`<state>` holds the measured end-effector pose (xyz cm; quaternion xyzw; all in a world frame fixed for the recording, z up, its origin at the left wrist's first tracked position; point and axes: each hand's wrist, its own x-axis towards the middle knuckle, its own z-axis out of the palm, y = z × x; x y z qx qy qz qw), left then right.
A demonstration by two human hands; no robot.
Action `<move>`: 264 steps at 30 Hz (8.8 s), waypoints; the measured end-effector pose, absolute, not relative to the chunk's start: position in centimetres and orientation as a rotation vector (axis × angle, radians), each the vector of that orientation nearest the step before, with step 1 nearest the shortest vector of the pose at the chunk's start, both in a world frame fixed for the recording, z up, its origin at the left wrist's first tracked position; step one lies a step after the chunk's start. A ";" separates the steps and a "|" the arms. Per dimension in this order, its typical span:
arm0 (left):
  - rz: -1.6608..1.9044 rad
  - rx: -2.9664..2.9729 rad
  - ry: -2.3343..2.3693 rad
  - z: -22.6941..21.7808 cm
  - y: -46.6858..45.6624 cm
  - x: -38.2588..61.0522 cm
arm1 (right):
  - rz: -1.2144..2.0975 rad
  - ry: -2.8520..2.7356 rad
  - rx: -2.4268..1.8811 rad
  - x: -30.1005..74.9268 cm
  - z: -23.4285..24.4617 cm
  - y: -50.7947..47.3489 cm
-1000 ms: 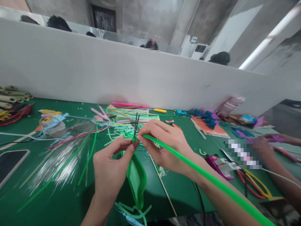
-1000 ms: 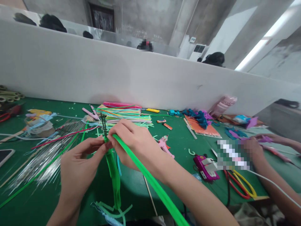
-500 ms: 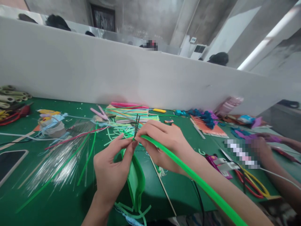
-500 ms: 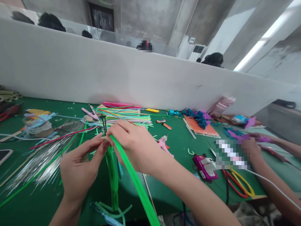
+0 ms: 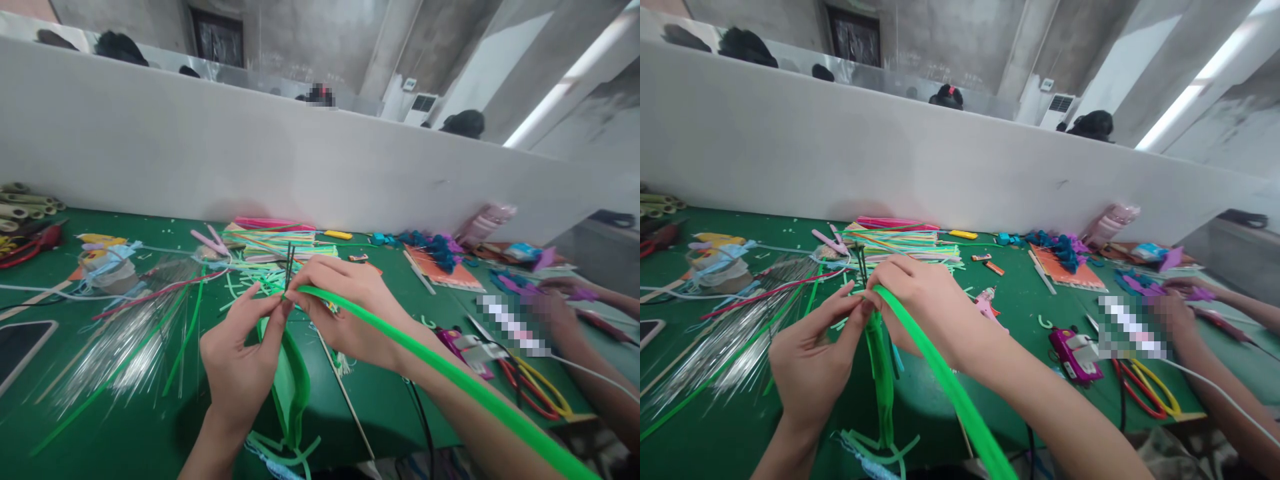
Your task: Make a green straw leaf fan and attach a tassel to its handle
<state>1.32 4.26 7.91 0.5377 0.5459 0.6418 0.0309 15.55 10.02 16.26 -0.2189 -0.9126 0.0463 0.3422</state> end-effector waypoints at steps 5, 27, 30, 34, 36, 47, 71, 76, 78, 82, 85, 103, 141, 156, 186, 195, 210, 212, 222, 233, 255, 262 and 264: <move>1.984 1.696 1.681 8.1 4.4 1.3 | 0.109 -2.368 -0.581 15.5 16.2 10.1; 1.739 1.624 1.665 9.9 4.0 0.6 | 0.725 -2.183 -0.806 16.3 16.4 10.7; 1.747 1.575 1.674 9.9 4.2 0.8 | 0.838 -2.149 -0.842 16.5 16.1 10.8; 1.686 1.574 1.682 9.8 4.3 0.7 | 1.040 -2.094 -0.858 17.0 15.9 10.9; 1.648 1.582 1.660 9.9 4.2 0.5 | 1.067 -2.074 -0.847 17.2 15.8 10.9; 1.371 1.713 1.394 11.5 4.7 -2.6 | 0.773 -2.102 -0.396 16.1 14.4 11.2; 1.702 2.099 1.395 10.5 2.4 -2.0 | 0.959 -2.032 -0.265 15.0 16.0 10.2; 1.462 2.006 1.246 10.9 2.9 -2.4 | 1.267 -2.015 -0.324 15.3 15.3 10.5; 1.359 1.979 1.209 11.3 3.3 -2.7 | 1.302 -2.028 -0.340 15.4 15.2 10.5; 1.147 1.929 1.182 12.1 3.8 -3.3 | 1.232 -1.997 -0.509 15.2 14.9 10.0; 1.141 1.851 1.422 12.2 3.4 -3.0 | 1.156 -1.920 -0.661 14.7 14.4 9.4; 1.704 1.852 1.812 9.8 1.6 -0.6 | 1.107 -1.758 -0.785 14.9 13.1 7.8; 1.576 1.963 1.728 10.5 1.9 -2.1 | 0.774 -2.000 -0.452 15.2 14.3 8.7; 1.326 1.828 1.765 9.8 2.2 -2.3 | 0.926 -1.983 -0.584 14.7 14.1 9.6; 1.396 2.139 1.610 9.8 3.3 -2.1 | 1.120 -2.026 -0.534 16.5 14.2 11.0; 1.462 1.946 1.810 10.1 3.7 -0.6 | 0.894 -1.938 -0.600 15.2 14.4 10.3; 1.350 1.882 1.598 10.5 3.4 -0.7 | 1.181 -1.796 -0.591 16.1 14.2 10.8; 1.327 1.845 1.603 10.4 3.6 -0.6 | 1.199 -1.775 -0.637 15.8 14.0 10.7; 1.570 1.772 1.724 10.6 3.5 -0.7 | 1.156 -1.786 -0.560 15.2 14.0 10.1; 1.328 1.885 1.560 10.5 3.8 -1.5 | 1.127 -1.833 -0.605 15.6 13.6 10.5; 1.406 2.012 1.686 10.1 4.0 -0.8 | 1.051 -1.859 -0.656 15.6 13.6 10.8; 1.620 1.870 1.724 10.1 3.6 0.3 | 1.133 -1.849 -0.584 15.7 14.0 10.7; 1.571 1.863 1.651 10.3 3.7 -0.1 | 1.199 -1.850 -0.515 15.9 14.0 11.0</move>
